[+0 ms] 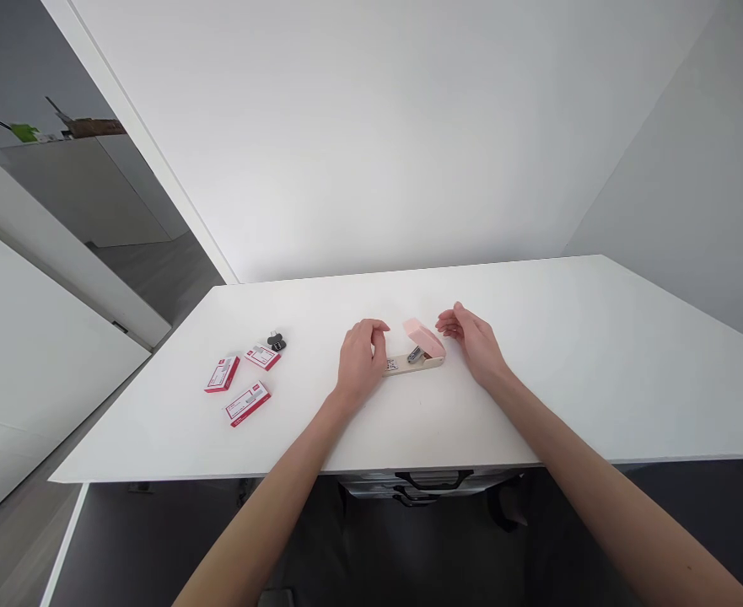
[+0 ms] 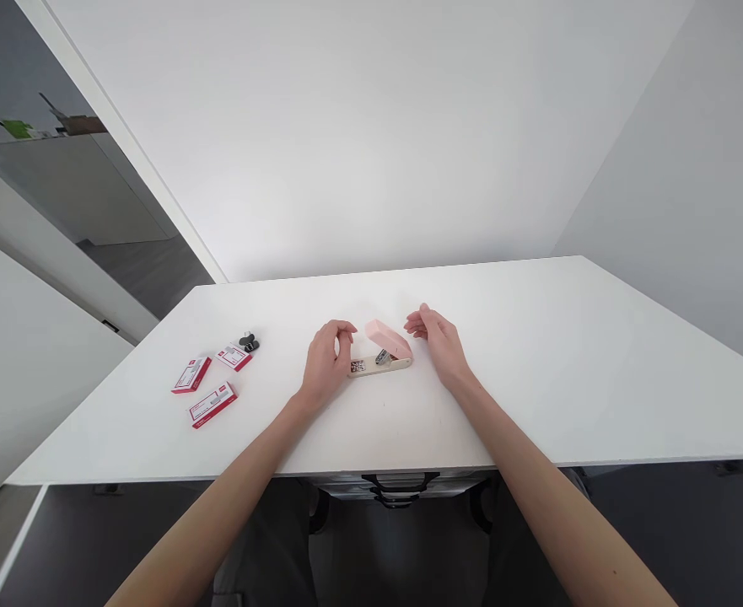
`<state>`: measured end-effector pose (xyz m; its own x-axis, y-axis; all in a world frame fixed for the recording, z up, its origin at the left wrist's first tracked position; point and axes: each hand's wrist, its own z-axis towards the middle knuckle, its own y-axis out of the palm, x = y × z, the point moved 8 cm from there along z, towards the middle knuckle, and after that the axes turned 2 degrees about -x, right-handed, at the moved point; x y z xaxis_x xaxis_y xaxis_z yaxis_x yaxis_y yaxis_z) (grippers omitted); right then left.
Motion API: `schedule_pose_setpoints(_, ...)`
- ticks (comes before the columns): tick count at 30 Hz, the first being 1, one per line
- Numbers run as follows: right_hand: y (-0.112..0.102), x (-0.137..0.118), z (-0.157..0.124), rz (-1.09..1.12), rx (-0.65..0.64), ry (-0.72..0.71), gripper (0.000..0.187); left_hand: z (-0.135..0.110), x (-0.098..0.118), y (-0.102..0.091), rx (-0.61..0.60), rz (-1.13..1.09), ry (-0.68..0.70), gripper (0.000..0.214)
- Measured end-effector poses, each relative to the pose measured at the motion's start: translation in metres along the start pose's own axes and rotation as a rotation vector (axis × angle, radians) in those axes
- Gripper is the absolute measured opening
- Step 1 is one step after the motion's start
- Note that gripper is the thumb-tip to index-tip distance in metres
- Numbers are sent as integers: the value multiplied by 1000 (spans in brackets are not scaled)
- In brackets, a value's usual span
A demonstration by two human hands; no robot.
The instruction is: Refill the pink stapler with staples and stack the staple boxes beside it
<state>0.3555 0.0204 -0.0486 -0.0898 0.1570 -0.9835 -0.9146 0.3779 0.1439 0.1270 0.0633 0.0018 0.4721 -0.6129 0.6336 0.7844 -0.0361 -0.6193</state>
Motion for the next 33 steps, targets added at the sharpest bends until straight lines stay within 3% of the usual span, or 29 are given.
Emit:
schedule_pose_setpoints(6, 2, -5, -3, 10, -7, -3, 49, -6, -2, -6, 26, -9, -71, 25)
schedule_pose_setpoints(11, 6, -10, -6, -24, -31, -1, 50, -26, 6, -31, 169, 71, -23, 24)
schedule_pose_setpoints(13, 9, -14, -8, -77, -66, -16, 49, -32, 5, -35, 162, 59, -31, 21)
schedule_pose_setpoints(21, 39, -24, -28, -297, -379, -66, 40, -27, 16, -14, -49, 52, 91, 9)
schedule_pose_setpoints(28, 52, -18, -34, -318, -465, -86, 39, -28, 19, -10, -76, 72, 133, 15)
schedule_pose_setpoints(33, 51, -21, -31, -257, -475, -112, 36, -24, 21, -4, -76, 52, 155, 8)
